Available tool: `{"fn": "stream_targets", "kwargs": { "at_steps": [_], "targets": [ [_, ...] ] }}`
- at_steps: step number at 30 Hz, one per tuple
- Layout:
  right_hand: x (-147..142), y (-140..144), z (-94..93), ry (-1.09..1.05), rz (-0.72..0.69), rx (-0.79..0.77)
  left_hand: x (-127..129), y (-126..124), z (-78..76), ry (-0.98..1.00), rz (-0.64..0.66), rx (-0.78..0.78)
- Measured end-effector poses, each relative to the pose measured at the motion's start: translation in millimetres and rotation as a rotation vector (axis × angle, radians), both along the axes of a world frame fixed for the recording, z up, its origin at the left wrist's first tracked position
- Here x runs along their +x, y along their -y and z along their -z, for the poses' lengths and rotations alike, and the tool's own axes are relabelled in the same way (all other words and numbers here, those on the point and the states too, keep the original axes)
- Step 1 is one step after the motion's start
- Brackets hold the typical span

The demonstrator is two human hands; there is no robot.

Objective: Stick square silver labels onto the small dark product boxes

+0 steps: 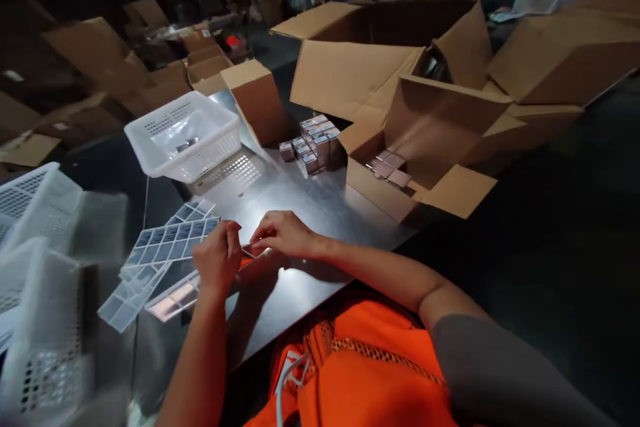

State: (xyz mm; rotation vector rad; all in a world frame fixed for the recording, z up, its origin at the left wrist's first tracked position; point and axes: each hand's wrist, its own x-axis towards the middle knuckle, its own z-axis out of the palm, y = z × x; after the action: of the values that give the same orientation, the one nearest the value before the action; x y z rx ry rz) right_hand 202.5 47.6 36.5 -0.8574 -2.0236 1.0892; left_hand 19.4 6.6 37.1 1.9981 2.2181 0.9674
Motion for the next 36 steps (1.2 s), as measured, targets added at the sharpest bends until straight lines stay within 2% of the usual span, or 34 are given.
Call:
{"fn": "stream_targets", "kwargs": {
  "at_steps": [4,9,11,13,15,17,19,20,22,24,26,28,30,33,36],
  "targets": [
    [-1.0,-2.4,2.8,0.045,-0.062,0.01,-0.6,-0.7,3.9,0.024,-0.134,-0.094],
    [-12.1,-7.5,12.7,0.061,-0.023,-0.026,-7.1,-8.4,7.1,0.057,-0.169,-0.204],
    [-14.9,-5.7,17.5,0.073,-0.013,0.011,-10.1,-8.1,6.5,0.059,-0.189,-0.225],
    [-15.2,0.1,21.8,0.1,-0.034,0.211,-11.8,-4.4,2.9,0.017,-0.216,-0.298],
    [-12.5,8.5,23.7,0.111,-0.073,0.538,-13.6,1.8,-2.8,-0.08,-0.241,-0.421],
    [-6.6,14.7,20.8,0.079,-0.17,0.819,-17.5,8.4,-8.9,-0.185,-0.247,-0.527],
    [3.3,11.6,12.1,0.007,-0.244,0.958,-24.4,13.0,-13.6,-0.247,-0.246,-0.596],
    [9.7,4.7,6.3,0.008,-0.214,0.974,-28.4,14.2,-15.1,-0.259,-0.243,-0.617],
    [24.3,-20.8,-4.9,0.152,0.01,0.929,-35.6,14.6,-16.2,-0.254,-0.219,-0.631],
    [38.1,-57.1,-10.4,0.447,0.311,0.809,-39.4,13.4,-14.8,-0.222,-0.173,-0.581],
    [48.0,-93.2,-7.6,0.692,0.46,0.678,-39.4,11.6,-11.9,-0.167,-0.12,-0.525],
    [54.4,-119.0,0.8,0.829,0.5,0.594,-37.4,9.6,-8.5,-0.095,-0.077,-0.494],
    [60.3,-131.5,9.7,0.878,0.503,0.571,-35.6,7.3,-5.6,-0.008,-0.04,-0.469],
    [72.1,-133.9,17.0,0.841,0.503,0.59,-33.7,4.1,-2.6,0.146,0.032,-0.442],
    [77.1,-124.8,20.7,0.753,0.411,0.643,-27.6,2.7,-0.5,0.33,0.094,-0.476]
  ]
}}
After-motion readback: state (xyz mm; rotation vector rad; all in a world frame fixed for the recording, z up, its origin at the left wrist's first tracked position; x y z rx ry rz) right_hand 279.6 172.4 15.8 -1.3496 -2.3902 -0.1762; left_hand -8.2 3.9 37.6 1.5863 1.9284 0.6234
